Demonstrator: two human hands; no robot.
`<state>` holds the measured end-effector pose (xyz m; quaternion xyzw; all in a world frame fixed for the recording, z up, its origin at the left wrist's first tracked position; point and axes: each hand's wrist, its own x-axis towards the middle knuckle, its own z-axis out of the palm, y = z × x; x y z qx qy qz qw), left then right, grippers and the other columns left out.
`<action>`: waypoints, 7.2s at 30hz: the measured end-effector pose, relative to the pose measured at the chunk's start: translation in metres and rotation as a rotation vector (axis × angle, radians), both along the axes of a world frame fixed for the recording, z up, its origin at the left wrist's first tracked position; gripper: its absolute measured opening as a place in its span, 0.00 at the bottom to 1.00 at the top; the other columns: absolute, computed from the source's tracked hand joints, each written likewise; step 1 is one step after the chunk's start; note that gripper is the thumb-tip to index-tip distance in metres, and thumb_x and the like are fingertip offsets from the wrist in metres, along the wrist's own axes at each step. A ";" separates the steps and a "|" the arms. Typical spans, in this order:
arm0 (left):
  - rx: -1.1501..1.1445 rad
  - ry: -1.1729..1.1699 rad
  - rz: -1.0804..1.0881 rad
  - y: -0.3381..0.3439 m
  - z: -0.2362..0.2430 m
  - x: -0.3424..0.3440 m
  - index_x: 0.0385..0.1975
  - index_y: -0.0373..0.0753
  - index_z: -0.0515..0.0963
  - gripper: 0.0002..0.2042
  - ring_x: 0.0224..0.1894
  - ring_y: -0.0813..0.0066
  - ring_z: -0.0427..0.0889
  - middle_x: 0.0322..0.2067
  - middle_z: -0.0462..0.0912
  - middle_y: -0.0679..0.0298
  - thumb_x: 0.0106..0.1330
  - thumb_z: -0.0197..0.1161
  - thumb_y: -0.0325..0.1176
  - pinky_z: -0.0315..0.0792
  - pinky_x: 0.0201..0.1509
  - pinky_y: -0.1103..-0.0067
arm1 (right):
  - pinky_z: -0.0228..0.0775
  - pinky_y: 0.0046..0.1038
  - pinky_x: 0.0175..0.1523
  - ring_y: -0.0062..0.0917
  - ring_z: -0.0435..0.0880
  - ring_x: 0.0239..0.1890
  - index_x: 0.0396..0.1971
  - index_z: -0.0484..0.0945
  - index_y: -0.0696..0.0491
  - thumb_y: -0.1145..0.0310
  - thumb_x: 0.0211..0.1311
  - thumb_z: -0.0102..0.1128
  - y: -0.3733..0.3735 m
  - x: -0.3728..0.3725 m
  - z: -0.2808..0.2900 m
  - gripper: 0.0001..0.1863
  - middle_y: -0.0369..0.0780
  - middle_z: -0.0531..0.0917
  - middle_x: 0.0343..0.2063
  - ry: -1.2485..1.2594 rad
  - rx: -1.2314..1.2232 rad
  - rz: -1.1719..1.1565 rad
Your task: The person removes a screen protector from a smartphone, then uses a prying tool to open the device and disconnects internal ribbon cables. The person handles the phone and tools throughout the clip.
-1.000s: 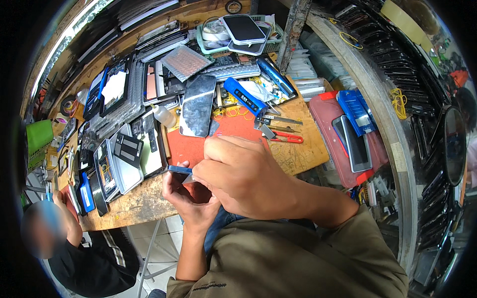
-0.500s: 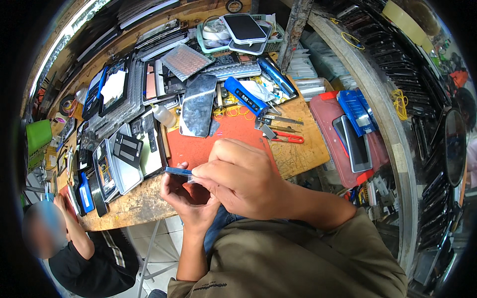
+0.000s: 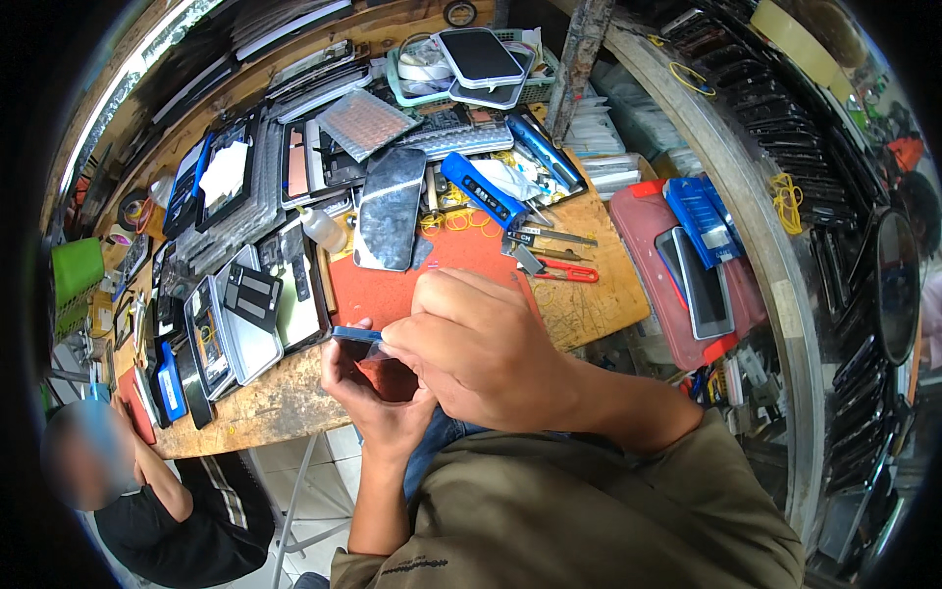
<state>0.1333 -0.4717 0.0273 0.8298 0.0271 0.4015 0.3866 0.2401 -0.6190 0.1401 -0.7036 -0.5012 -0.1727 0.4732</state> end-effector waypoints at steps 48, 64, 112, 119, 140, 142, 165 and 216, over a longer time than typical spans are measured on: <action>-0.023 0.104 0.132 0.001 0.003 0.022 0.80 0.28 0.46 0.58 0.63 0.46 0.74 0.62 0.73 0.45 0.52 0.80 0.32 0.68 0.70 0.56 | 0.74 0.51 0.45 0.53 0.86 0.39 0.34 0.81 0.59 0.71 0.68 0.62 -0.020 0.044 -0.006 0.07 0.52 0.86 0.31 0.328 -0.528 0.090; 0.109 0.138 0.071 0.006 -0.009 0.018 0.82 0.30 0.36 0.64 0.66 0.45 0.72 0.66 0.66 0.40 0.51 0.81 0.28 0.65 0.74 0.57 | 0.73 0.23 0.35 0.18 0.83 0.29 0.38 0.87 0.58 0.72 0.68 0.72 -0.015 0.054 -0.014 0.05 0.37 0.87 0.26 0.617 -0.317 0.104; -0.061 -0.019 -0.004 0.009 0.011 0.002 0.67 0.33 0.58 0.49 0.58 0.60 0.74 0.57 0.68 0.51 0.49 0.87 0.34 0.70 0.65 0.64 | 0.72 0.35 0.38 0.35 0.81 0.32 0.37 0.86 0.56 0.76 0.55 0.75 -0.011 0.011 0.012 0.10 0.40 0.80 0.31 -0.009 -0.144 0.124; 0.030 -0.005 0.047 0.007 0.014 0.002 0.69 0.33 0.60 0.50 0.60 0.56 0.74 0.60 0.69 0.52 0.49 0.87 0.38 0.68 0.67 0.61 | 0.65 0.31 0.36 0.29 0.76 0.31 0.37 0.84 0.55 0.68 0.55 0.71 -0.021 0.008 0.031 0.11 0.36 0.75 0.31 -0.235 -0.324 0.064; 0.251 0.102 -0.029 0.007 0.052 0.027 0.69 0.34 0.71 0.44 0.56 0.48 0.79 0.54 0.80 0.51 0.47 0.82 0.34 0.68 0.64 0.56 | 0.69 0.35 0.40 0.34 0.77 0.34 0.36 0.83 0.55 0.72 0.53 0.67 -0.030 0.036 0.038 0.09 0.38 0.76 0.31 -0.376 -0.439 0.035; 0.258 0.103 -0.038 0.006 0.053 0.029 0.69 0.34 0.70 0.44 0.57 0.48 0.79 0.53 0.80 0.51 0.47 0.82 0.33 0.68 0.64 0.56 | 0.68 0.35 0.40 0.34 0.77 0.34 0.36 0.83 0.55 0.73 0.53 0.67 -0.030 0.037 0.038 0.09 0.38 0.76 0.31 -0.374 -0.447 0.029; 0.078 0.084 -0.091 -0.002 0.043 0.026 0.70 0.32 0.67 0.44 0.57 0.45 0.81 0.58 0.79 0.46 0.50 0.81 0.26 0.74 0.64 0.58 | 0.79 0.32 0.39 0.37 0.87 0.32 0.40 0.86 0.61 0.78 0.60 0.72 -0.032 0.035 0.032 0.09 0.45 0.86 0.32 0.280 -0.321 0.052; 0.130 0.052 -0.109 -0.012 0.039 0.026 0.70 0.30 0.66 0.43 0.60 0.42 0.79 0.61 0.77 0.43 0.50 0.79 0.22 0.74 0.66 0.57 | 0.81 0.28 0.36 0.26 0.90 0.27 0.32 0.87 0.58 0.72 0.59 0.68 -0.024 0.058 0.045 0.06 0.41 0.88 0.23 0.338 -0.614 0.083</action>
